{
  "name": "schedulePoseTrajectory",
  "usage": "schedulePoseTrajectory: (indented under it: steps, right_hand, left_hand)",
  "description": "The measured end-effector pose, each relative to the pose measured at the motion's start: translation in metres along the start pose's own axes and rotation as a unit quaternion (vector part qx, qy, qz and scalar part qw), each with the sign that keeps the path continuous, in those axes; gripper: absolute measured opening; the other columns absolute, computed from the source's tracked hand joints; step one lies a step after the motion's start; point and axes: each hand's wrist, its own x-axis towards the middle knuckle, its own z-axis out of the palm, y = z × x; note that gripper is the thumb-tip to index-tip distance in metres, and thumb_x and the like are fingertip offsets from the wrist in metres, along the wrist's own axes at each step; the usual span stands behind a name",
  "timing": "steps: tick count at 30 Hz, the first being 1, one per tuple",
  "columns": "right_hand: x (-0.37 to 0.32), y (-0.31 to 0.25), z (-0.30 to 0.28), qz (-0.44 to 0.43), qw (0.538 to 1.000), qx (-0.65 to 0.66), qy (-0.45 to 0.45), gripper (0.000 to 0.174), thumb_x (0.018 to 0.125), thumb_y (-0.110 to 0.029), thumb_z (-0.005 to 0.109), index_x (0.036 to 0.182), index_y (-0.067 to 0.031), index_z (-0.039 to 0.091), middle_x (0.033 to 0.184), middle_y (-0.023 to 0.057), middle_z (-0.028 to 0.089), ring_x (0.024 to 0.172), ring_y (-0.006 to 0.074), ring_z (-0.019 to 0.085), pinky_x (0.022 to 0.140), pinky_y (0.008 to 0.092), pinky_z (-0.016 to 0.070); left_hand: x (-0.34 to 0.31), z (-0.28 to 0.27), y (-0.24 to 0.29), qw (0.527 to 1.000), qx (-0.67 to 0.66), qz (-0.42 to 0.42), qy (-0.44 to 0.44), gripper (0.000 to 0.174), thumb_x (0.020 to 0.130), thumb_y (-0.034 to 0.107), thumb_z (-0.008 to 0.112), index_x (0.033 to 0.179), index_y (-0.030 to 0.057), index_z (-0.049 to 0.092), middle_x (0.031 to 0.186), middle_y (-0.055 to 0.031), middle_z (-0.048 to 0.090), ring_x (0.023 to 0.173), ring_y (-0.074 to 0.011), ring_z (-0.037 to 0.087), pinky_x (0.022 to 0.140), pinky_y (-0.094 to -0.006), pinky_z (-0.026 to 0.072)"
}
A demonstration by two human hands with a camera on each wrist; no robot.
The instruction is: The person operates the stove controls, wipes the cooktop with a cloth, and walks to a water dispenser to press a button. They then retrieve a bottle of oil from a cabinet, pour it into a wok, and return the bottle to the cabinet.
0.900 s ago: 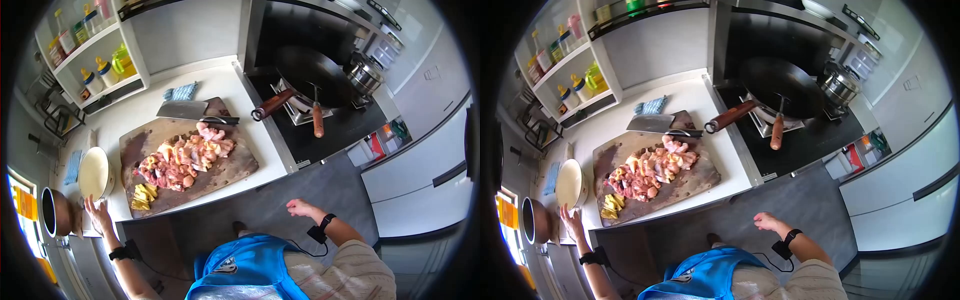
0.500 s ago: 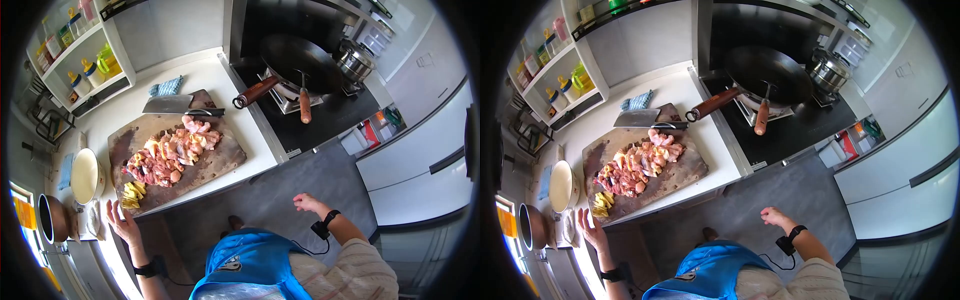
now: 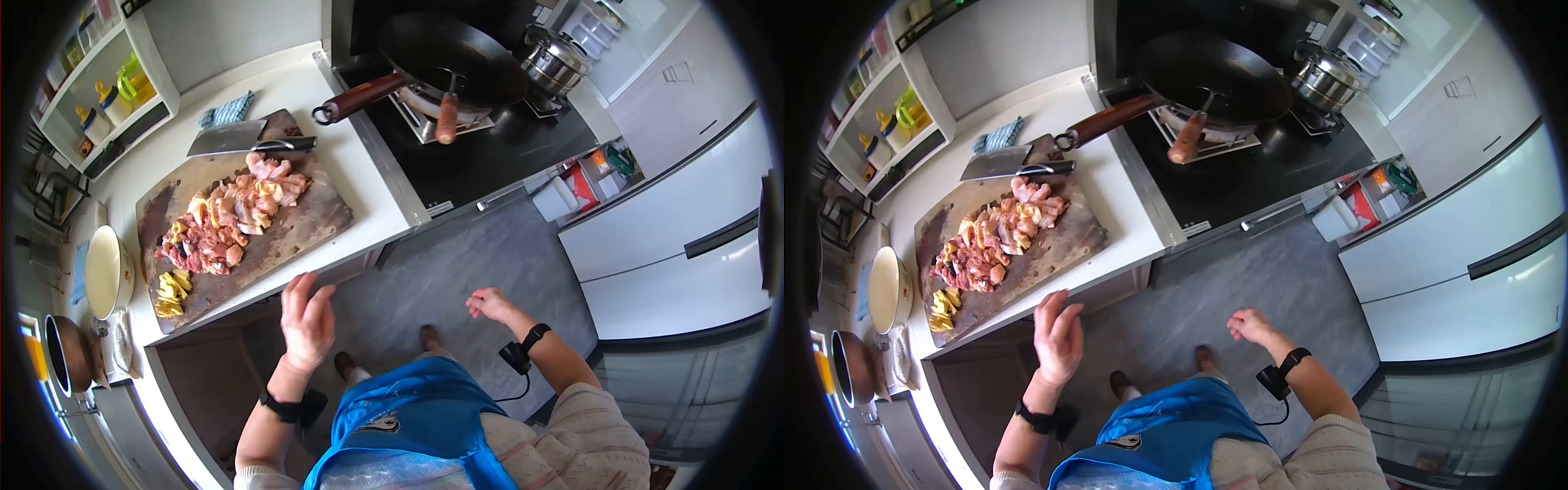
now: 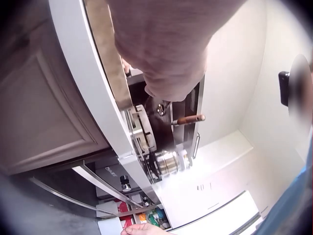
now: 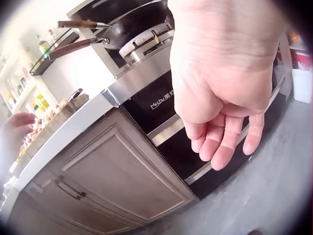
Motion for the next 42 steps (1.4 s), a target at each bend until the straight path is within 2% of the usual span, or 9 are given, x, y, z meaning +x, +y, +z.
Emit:
schedulePoseTrajectory:
  steps: [3,6,9,13,19,21,28,36,42]
  right_hand:
    - [0.014,0.005,-0.034,-0.047,0.999,-0.018,0.004,0.023,0.089,-0.019,0.053,0.087,0.0006,0.064,0.073,0.0075,0.064,0.063,0.0142,0.061,0.061,0.0276,0.0489]
    - [0.049,0.016,-0.074,-0.066,0.998,0.0,-0.016,0.02,0.09,-0.018,0.053,0.091,-0.0012,0.064,0.076,0.0061,0.065,0.065,0.014,0.062,0.062,0.0277,0.0492]
    - [0.082,0.028,-0.111,-0.109,0.993,0.012,-0.031,0.022,0.09,-0.019,0.052,0.09,-0.0009,0.064,0.074,0.0063,0.065,0.063,0.0142,0.063,0.06,0.0275,0.0492]
    - [0.109,0.023,-0.152,-0.148,0.989,-0.007,-0.023,0.025,0.09,-0.023,0.053,0.086,-0.0008,0.064,0.071,0.0059,0.065,0.058,0.0132,0.061,0.057,0.0278,0.0486]
    - [0.158,0.016,-0.161,-0.179,0.983,0.017,-0.025,0.03,0.089,-0.03,0.055,0.087,-0.0022,0.064,0.069,0.0042,0.065,0.056,0.012,0.06,0.055,0.0279,0.0477]
    - [0.17,0.005,-0.162,-0.183,0.983,0.019,-0.022,0.031,0.088,-0.032,0.055,0.089,-0.0024,0.064,0.071,0.004,0.065,0.057,0.0119,0.06,0.056,0.0276,0.0477]
    - [0.194,-0.002,-0.153,-0.215,0.971,0.075,-0.073,0.041,0.088,-0.041,0.055,0.095,-0.002,0.065,0.075,0.0013,0.065,0.061,0.0095,0.058,0.06,0.0249,0.0464]
    - [0.198,-0.001,-0.157,-0.16,0.946,0.216,-0.181,0.047,0.084,-0.053,0.057,0.099,-0.009,0.064,0.088,-0.0004,0.064,0.078,0.0071,0.058,0.068,0.0252,0.0393]
    - [0.198,-0.003,-0.152,-0.216,0.949,0.195,-0.119,0.046,0.083,-0.053,0.058,0.091,-0.0081,0.066,0.081,-0.0008,0.065,0.075,0.0083,0.058,0.069,0.0273,0.0426]
  left_hand:
    - [0.034,0.054,0.014,1.0,-0.017,0.022,-0.007,0.029,0.069,-0.01,0.057,0.094,0.003,0.06,0.109,-0.0189,0.054,0.101,-0.0387,0.052,0.084,-0.0426,0.0455]
    - [0.067,0.116,0.018,0.998,0.044,0.033,-0.002,0.028,0.07,-0.004,0.057,0.097,0.0046,0.059,0.11,-0.0176,0.053,0.101,-0.0378,0.051,0.085,-0.0437,0.0447]
    - [0.088,0.173,0.01,0.994,0.104,-0.032,0.0,0.027,0.073,0.004,0.058,0.101,0.0075,0.059,0.111,-0.0175,0.053,0.099,-0.0367,0.049,0.087,-0.0457,0.0421]
    - [0.102,0.209,0.01,0.964,0.219,-0.144,0.049,0.019,0.08,0.016,0.055,0.096,0.0094,0.062,0.108,-0.0091,0.056,0.098,-0.0323,0.05,0.084,-0.0436,0.0414]
    - [0.11,0.219,0.014,0.915,0.316,-0.237,0.08,0.016,0.085,0.019,0.052,0.093,0.0102,0.063,0.106,-0.0064,0.057,0.101,-0.0301,0.05,0.086,-0.0413,0.0414]
    - [0.111,0.22,0.014,0.913,0.339,-0.207,0.092,0.015,0.085,0.018,0.051,0.092,0.0105,0.062,0.105,-0.0058,0.057,0.101,-0.0298,0.05,0.086,-0.0413,0.0416]
    - [0.11,0.222,0.011,0.909,0.342,-0.225,0.078,0.015,0.081,0.014,0.051,0.093,0.0114,0.061,0.107,-0.0051,0.056,0.101,-0.0296,0.049,0.087,-0.042,0.041]
    - [0.111,0.222,0.014,0.906,0.347,-0.232,0.077,0.021,0.079,0.012,0.05,0.097,0.0107,0.058,0.11,-0.0084,0.054,0.104,-0.0304,0.047,0.089,-0.043,0.0385]
    - [0.112,0.222,0.017,0.906,0.344,-0.231,0.081,0.024,0.075,0.012,0.051,0.098,0.0103,0.057,0.109,-0.0092,0.053,0.105,-0.0311,0.046,0.089,-0.0438,0.038]
